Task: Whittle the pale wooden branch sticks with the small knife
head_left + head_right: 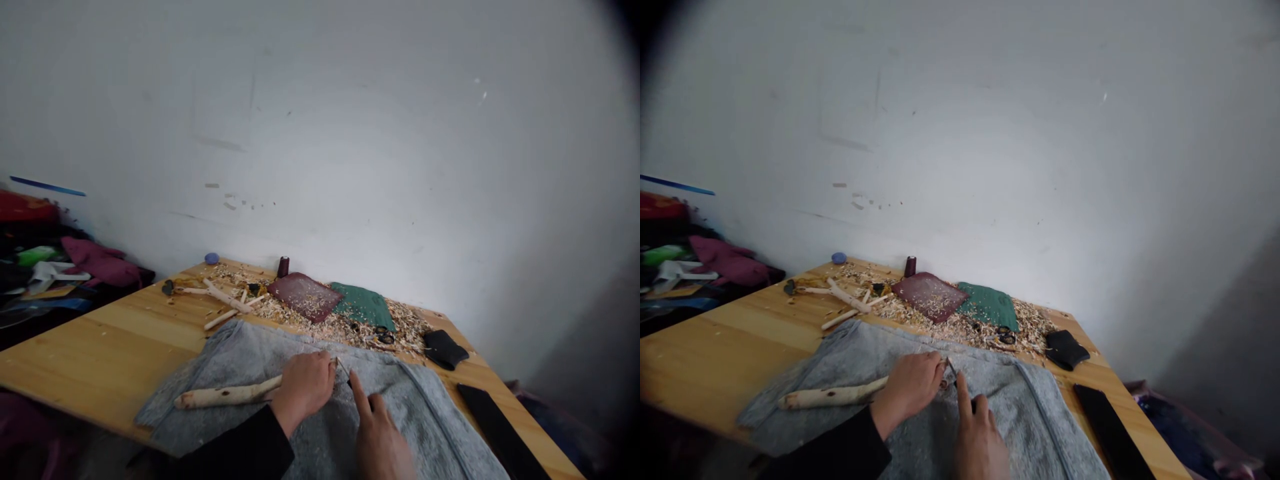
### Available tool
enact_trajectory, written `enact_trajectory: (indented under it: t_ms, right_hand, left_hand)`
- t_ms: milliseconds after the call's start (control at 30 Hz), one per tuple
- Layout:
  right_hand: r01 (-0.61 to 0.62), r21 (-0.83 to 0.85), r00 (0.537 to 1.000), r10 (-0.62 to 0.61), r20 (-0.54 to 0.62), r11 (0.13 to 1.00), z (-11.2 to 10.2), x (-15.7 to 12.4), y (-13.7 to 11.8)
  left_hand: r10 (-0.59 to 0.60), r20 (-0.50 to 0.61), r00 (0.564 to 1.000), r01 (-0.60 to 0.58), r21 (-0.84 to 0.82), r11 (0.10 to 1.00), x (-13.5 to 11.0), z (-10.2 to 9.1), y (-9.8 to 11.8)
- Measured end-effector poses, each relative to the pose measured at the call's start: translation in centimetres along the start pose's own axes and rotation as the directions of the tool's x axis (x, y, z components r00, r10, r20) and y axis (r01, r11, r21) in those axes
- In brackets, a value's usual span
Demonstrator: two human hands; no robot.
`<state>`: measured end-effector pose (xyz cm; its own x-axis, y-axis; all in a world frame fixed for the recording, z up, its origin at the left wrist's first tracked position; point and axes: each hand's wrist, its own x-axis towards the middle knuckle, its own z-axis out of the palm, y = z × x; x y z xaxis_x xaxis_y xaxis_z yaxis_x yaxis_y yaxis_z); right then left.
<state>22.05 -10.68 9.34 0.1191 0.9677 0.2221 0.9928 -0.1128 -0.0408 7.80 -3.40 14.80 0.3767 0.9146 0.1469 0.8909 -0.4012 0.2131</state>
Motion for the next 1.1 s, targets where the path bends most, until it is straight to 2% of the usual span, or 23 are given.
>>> enact_trajectory:
  t_ms: [133, 400, 667, 800, 867, 933, 1100]
  right_hand:
    - [-0.016, -0.113, 0.998, 0.008, -0.070, 0.993, 0.7, -0.2, 0.1]
    - [0.022, -0.288, 0.983, -0.073, -0.168, 0.957, 1.4, -0.5, 0.7]
    - [0.039, -0.340, 0.980, -0.103, -0.172, 0.940, 1.3, -0.7, 0.7]
    - [0.035, -0.394, 0.980, -0.108, -0.165, 0.918, 0.3, -0.1, -0.3]
    - [0.024, -0.413, 0.985, -0.092, -0.145, 0.911, -0.5, 0.5, -0.8]
    - [0.020, -0.391, 0.996, -0.054, -0.077, 0.920, -1.2, 1.3, -0.8]
    - [-0.022, -0.107, 0.993, 0.034, 0.112, 0.994, -1.8, 1.8, 0.7]
  left_hand:
    - [0.005, -0.002, 1.000, -0.005, -0.002, 1.000, -0.1, -0.2, 0.1]
    - [-0.003, -0.012, 1.000, 0.003, -0.002, 1.000, -0.3, 0.1, 0.1]
    - [0.001, -0.010, 1.000, -0.001, -0.016, 1.000, 0.0, 0.2, 0.1]
    - [0.018, -0.003, 1.000, -0.018, -0.025, 1.000, -0.2, 0.3, 0.1]
    - [0.046, 0.001, 0.999, -0.046, -0.031, 0.998, -0.7, 0.5, 0.3]
    - [0.068, 0.002, 0.998, -0.068, -0.036, 0.997, -1.4, 0.8, 0.5]
    - [0.078, 0.010, 0.997, -0.077, -0.049, 0.996, -1.6, 0.8, 0.5]
